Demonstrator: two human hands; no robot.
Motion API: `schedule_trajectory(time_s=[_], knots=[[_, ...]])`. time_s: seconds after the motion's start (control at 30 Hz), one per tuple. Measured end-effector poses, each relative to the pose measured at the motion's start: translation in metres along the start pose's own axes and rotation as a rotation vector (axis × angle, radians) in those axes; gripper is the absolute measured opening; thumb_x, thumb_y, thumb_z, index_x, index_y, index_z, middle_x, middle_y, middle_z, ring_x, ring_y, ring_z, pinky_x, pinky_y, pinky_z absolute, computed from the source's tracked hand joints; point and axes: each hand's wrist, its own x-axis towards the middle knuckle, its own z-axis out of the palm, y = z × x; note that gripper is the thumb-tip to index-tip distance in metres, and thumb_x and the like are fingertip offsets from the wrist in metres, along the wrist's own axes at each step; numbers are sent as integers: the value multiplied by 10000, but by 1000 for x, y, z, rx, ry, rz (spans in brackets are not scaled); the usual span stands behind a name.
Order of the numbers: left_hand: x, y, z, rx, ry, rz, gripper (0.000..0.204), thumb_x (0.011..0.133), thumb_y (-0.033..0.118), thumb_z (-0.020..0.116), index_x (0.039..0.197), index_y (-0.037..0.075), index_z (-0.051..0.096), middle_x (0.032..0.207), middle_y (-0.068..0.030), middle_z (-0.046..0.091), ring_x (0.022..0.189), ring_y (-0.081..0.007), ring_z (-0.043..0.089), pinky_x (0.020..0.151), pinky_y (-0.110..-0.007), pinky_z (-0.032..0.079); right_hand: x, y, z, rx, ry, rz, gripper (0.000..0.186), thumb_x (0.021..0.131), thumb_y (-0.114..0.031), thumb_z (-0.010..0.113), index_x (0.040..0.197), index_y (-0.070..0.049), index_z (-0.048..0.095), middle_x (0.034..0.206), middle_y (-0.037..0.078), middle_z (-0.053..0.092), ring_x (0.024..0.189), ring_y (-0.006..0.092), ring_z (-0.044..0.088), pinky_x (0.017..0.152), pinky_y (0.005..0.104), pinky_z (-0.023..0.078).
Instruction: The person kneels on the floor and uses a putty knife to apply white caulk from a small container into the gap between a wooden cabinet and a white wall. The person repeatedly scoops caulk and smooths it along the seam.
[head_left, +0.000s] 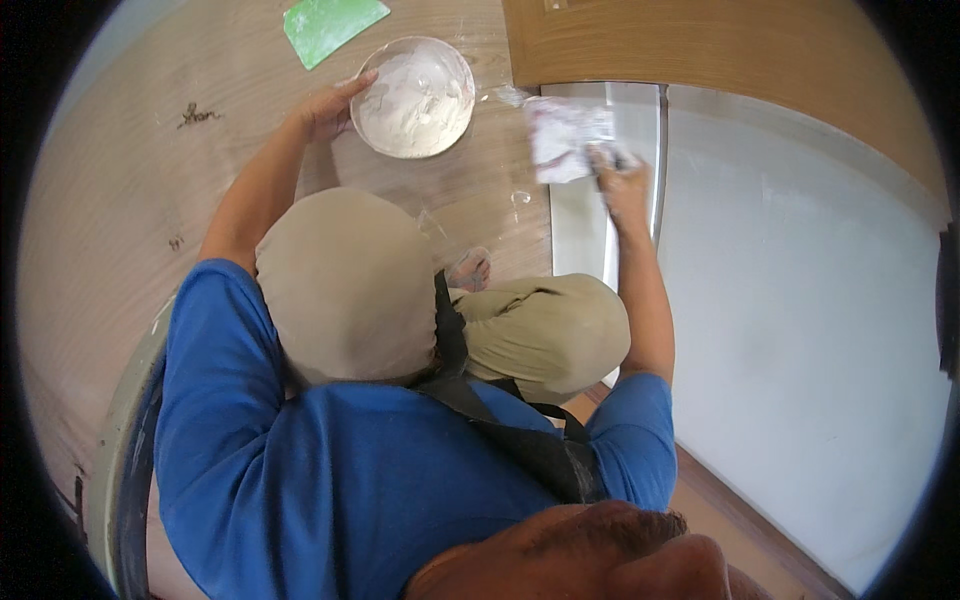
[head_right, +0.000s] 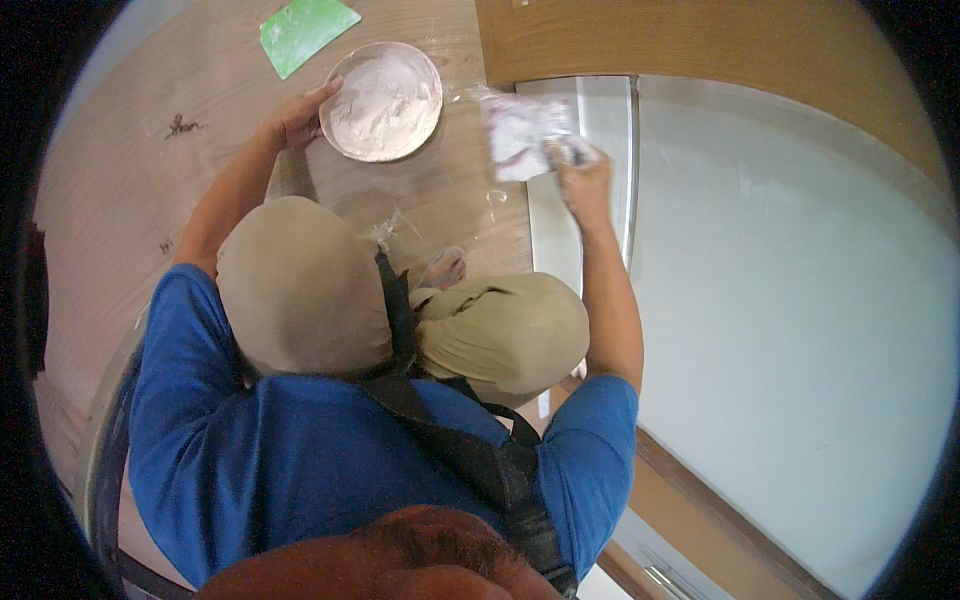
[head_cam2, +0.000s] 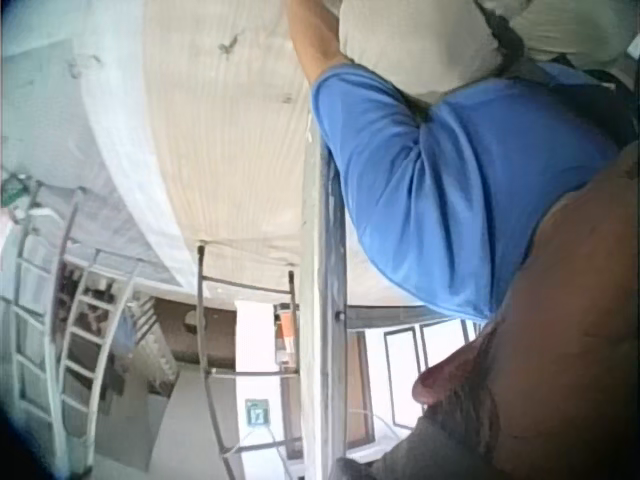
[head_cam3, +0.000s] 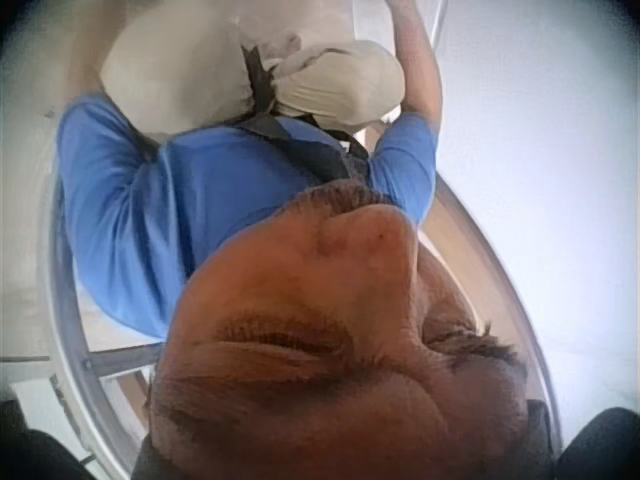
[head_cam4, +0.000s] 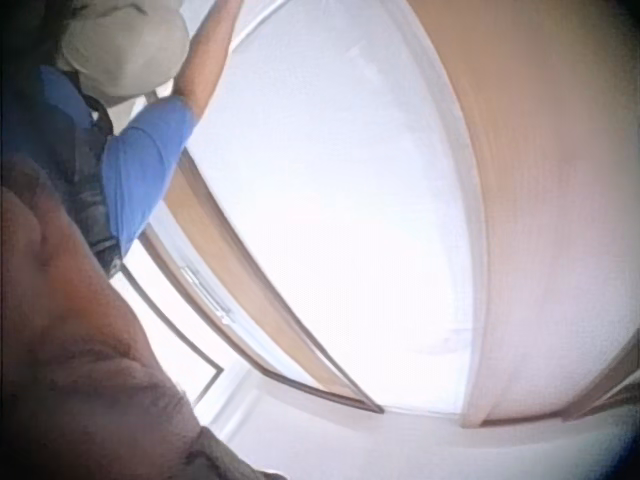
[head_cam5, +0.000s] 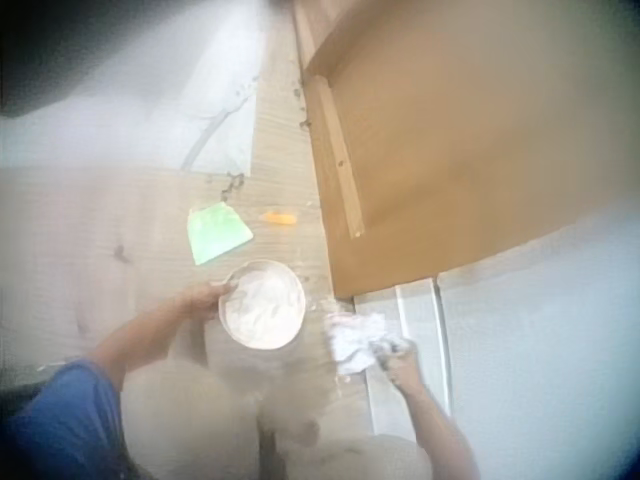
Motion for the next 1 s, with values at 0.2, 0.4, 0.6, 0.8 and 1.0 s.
schedule_trajectory(time_s=[0.2,0.4,0.6,0.8,1.0], knots=[[-5,-1,8,22,25,28,687,908,527,615,1354,23,478,1276,-118,606,1164,-226,595,982,-386,499,16,46,107,640,-283,229,223,869,-177,740,983,9,693,862,12,682,640,62,549,516,216,391],[1,-8,-3,28,41,3,667,942,554,537,1357,36,462,1299,-119,589,1117,-199,620,978,-360,513,8,52,136,770,-477,383,204,907,-208,698,1029,-47,668,836,-24,636,669,55,536,506,217,394],[14,-19,-35,102,94,-10,690,973,518,507,1418,1,400,1401,-141,504,1264,-244,507,1044,-392,428,13,72,139,933,-419,427,226,916,-224,681,1077,-69,649,856,-24,637,692,68,547,520,232,406],[-8,1,11,54,67,37,658,1011,494,432,1432,-8,371,1434,-147,467,1290,-238,480,1091,-389,392,11,90,155,971,-496,429,247,921,-220,670,1101,-55,636,901,-9,653,721,71,563,540,225,416],[-3,0,1,34,38,26,648,1009,493,435,1425,-2,382,1421,-137,482,1278,-237,492,1094,-388,394,14,82,166,727,-548,465,274,920,-228,681,1096,-19,658,870,17,668,673,72,557,508,231,402]])
